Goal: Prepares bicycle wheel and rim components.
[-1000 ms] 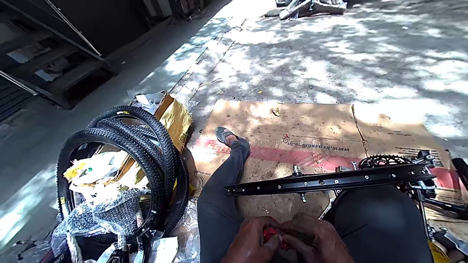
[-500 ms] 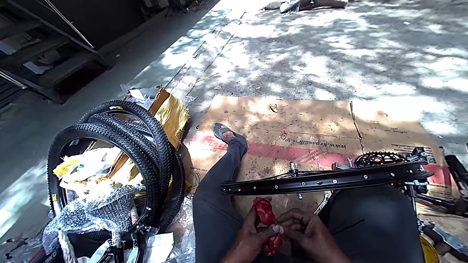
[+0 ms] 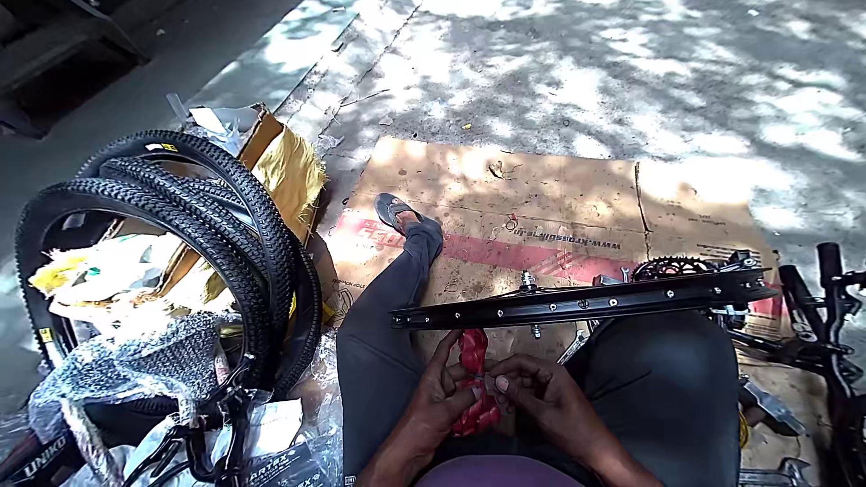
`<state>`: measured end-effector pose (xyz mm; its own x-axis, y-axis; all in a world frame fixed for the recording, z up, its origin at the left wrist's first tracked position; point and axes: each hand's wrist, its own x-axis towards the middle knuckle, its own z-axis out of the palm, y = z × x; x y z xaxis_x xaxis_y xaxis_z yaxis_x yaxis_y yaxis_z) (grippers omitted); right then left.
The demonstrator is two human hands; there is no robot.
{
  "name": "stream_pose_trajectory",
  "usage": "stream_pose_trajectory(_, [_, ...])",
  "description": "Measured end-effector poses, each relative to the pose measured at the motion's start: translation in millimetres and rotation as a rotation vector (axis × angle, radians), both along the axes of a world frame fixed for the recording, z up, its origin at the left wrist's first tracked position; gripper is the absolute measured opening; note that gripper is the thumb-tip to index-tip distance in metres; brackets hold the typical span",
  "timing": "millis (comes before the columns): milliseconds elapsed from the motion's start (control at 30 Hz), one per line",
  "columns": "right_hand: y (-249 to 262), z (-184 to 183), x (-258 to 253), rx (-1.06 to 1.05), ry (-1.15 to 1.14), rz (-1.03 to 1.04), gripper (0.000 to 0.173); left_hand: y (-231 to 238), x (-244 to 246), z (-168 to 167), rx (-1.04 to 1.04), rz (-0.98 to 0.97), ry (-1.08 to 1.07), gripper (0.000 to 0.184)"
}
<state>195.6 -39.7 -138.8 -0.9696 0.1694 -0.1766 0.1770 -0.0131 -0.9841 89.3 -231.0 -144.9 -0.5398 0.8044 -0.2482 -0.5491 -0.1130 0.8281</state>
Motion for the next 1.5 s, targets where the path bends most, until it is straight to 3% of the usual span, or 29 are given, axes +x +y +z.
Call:
stream_pose_trajectory(233, [-9,-9,0,0.204,0.098,-0.084,0.021,-2,0,2,0.005,-0.116,-0.047,0.088])
stream_pose_trajectory(467, [-9,-15,0,0.663,0.386,-0.032,0.017,-4,-3,2,-0.072,-0.198,-0.051,0.076])
stream_pose_trajectory(533, [-10,-14,-1,0.7,0.425,-0.013,0.018,-2,-3,3,-0.06,-0.204,-0.064,0.072])
stream_pose_trajectory(667, [-11,-14,-2,0.678,0.337,0.012,0.016,0,-2,0,-0.133,-0.251,0.223,0.09])
stream_pose_trajectory(733, [-11,-14,-2,0.697,0.27,0.015,0.02,1,-1,-4,-0.168,-0.232,0.323,0.091])
stream_pose_trajectory(867, [-13,-13,0,0.763,0.184,-0.105,0.028,-5,-6,4,-0.157,-0.259,0.305,0.085])
stream_pose_trajectory(933, [-8,-11,-1,0.555,0.097,-0.261,0.021,-8,-8,11,-0.108,-0.245,0.184,0.078])
stream_pose_trajectory(967, [-5,-8,-2,0.337,0.057,-0.333,0.018,-8,-8,12,-0.085,-0.24,0.137,0.074])
stream_pose_trajectory(1067, [5,10,-11,-0.575,-0.038,-0.63,0.02,-15,-5,1,-0.115,-0.145,0.057,0.057])
stream_pose_trajectory(1100, [11,15,-13,-0.758,-0.067,-0.733,0.021,-19,-4,-6,-0.128,-0.095,0.024,0.053])
stream_pose_trajectory(1133, [15,18,-13,-0.794,-0.076,-0.75,0.02,-23,-4,-11,-0.119,-0.066,-0.003,0.053])
stream_pose_trajectory(1167, [16,18,-11,-0.674,-0.071,-0.675,0.016,-27,-5,-13,-0.082,-0.063,-0.029,0.058])
stream_pose_trajectory(1200, [16,13,-7,-0.418,-0.075,-0.549,0.013,-31,-7,-13,-0.028,-0.075,-0.054,0.067])
stream_pose_trajectory(1267, [8,-7,0,0.22,-0.108,-0.293,0.034,-33,-9,-7,0.053,-0.107,-0.059,0.082])
stream_pose_trajectory(1300, [0,-13,2,0.407,-0.058,-0.223,0.034,-31,-9,-3,0.049,-0.127,-0.024,0.086])
stream_pose_trajectory(1400, [-18,-14,-1,0.45,0.246,-0.074,0.024,-13,-3,9,-0.128,-0.144,0.175,0.085])
stream_pose_trajectory(1500, [-19,-14,-4,0.531,0.359,-0.106,0.022,0,1,10,-0.16,-0.199,0.36,0.081])
